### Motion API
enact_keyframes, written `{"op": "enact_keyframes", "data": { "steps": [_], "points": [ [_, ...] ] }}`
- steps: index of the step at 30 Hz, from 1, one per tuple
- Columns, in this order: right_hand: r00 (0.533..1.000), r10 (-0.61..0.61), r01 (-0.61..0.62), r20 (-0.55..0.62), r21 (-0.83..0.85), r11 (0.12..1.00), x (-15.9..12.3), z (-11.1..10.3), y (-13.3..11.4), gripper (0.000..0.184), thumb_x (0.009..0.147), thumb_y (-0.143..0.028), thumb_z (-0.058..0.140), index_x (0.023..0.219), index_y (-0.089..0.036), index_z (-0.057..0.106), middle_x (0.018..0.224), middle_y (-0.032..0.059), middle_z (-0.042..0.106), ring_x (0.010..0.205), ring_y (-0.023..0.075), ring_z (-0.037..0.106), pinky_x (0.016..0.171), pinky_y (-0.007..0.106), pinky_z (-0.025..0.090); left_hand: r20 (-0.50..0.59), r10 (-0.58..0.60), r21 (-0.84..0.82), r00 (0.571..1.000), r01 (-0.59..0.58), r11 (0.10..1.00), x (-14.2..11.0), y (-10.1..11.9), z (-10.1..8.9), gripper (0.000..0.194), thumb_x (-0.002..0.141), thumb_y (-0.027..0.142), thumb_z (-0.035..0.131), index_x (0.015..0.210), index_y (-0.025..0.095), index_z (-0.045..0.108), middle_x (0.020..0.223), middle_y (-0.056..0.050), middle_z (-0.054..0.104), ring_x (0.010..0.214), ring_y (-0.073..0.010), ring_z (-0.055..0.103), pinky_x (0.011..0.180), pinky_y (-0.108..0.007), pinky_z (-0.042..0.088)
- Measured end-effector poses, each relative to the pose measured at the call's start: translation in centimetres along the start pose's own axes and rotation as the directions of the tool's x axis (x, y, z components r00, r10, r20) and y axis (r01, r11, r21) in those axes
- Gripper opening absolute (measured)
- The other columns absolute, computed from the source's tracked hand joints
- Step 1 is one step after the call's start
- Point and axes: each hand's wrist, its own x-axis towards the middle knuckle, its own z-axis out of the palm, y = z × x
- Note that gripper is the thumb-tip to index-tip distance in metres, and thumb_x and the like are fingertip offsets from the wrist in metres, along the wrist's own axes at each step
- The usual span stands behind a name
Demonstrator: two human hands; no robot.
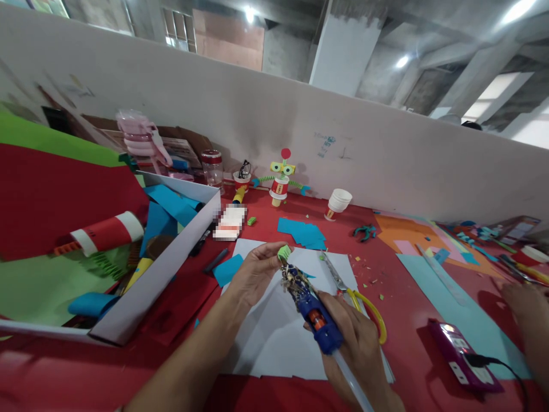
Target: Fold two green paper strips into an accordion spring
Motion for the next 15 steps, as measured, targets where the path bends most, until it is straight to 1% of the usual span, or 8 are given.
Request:
{"op": "enact_keyframes", "data": {
  "steps": [3,6,9,12,15],
  "points": [
    [1.000,-0.026,0.026,0.009,-0.021,0.999,0.10,-0.42,-0.07,0.037,0.088,-0.020,0.047,0.125,-0.014,0.042,0.099,0.0134,0.069,0.087,0.0253,0.068,0.072,0.037,0.056,0.000,0.008,-0.005,1.000,-0.008,1.000,-0.01,-0.08,0.07,0.030,0.047,0.018,0.086,0.074,0.018,0.074,0.072,-0.002,0.072,0.062,-0.0116,0.061,0.060,-0.023,0.045],
    [0.999,-0.032,0.032,0.004,-0.045,0.998,0.23,-0.69,-0.10,0.036,0.088,-0.022,0.047,0.123,-0.015,0.044,0.097,0.0130,0.069,0.086,0.0253,0.068,0.071,0.036,0.056,-0.004,0.016,-0.005,1.000,-0.016,1.000,-0.01,-0.12,0.05,0.029,0.048,0.017,0.085,0.074,0.017,0.074,0.071,-0.002,0.072,0.063,-0.0118,0.061,0.063,-0.023,0.045],
    [0.999,-0.039,0.038,-0.012,-0.033,0.999,0.27,-0.83,0.01,0.037,0.089,-0.024,0.047,0.124,-0.015,0.044,0.096,0.0121,0.069,0.085,0.0248,0.068,0.069,0.035,0.056,0.004,0.022,-0.003,1.000,-0.022,1.000,0.06,-0.14,-0.09,0.027,0.050,0.016,0.084,0.074,0.017,0.074,0.071,-0.003,0.071,0.065,-0.0129,0.062,0.066,-0.025,0.045],
    [0.999,-0.044,0.044,-0.002,-0.017,0.999,0.20,-0.74,0.25,0.038,0.089,-0.023,0.047,0.126,-0.015,0.043,0.097,0.0124,0.069,0.086,0.0252,0.068,0.068,0.035,0.056,0.010,0.029,-0.010,1.000,-0.029,1.000,0.16,-0.16,-0.25,0.026,0.050,0.016,0.084,0.075,0.018,0.074,0.072,-0.003,0.072,0.066,-0.0134,0.062,0.067,-0.026,0.045],
    [0.999,-0.040,0.040,-0.002,-0.019,0.999,0.16,-0.36,0.36,0.039,0.088,-0.022,0.050,0.126,-0.015,0.043,0.098,0.0123,0.069,0.085,0.0249,0.068,0.068,0.035,0.055,0.017,0.030,-0.020,0.999,-0.030,0.999,0.21,-0.21,-0.37,0.028,0.049,0.016,0.084,0.075,0.017,0.074,0.073,-0.003,0.072,0.065,-0.0128,0.061,0.066,-0.025,0.045]
  ]
}}
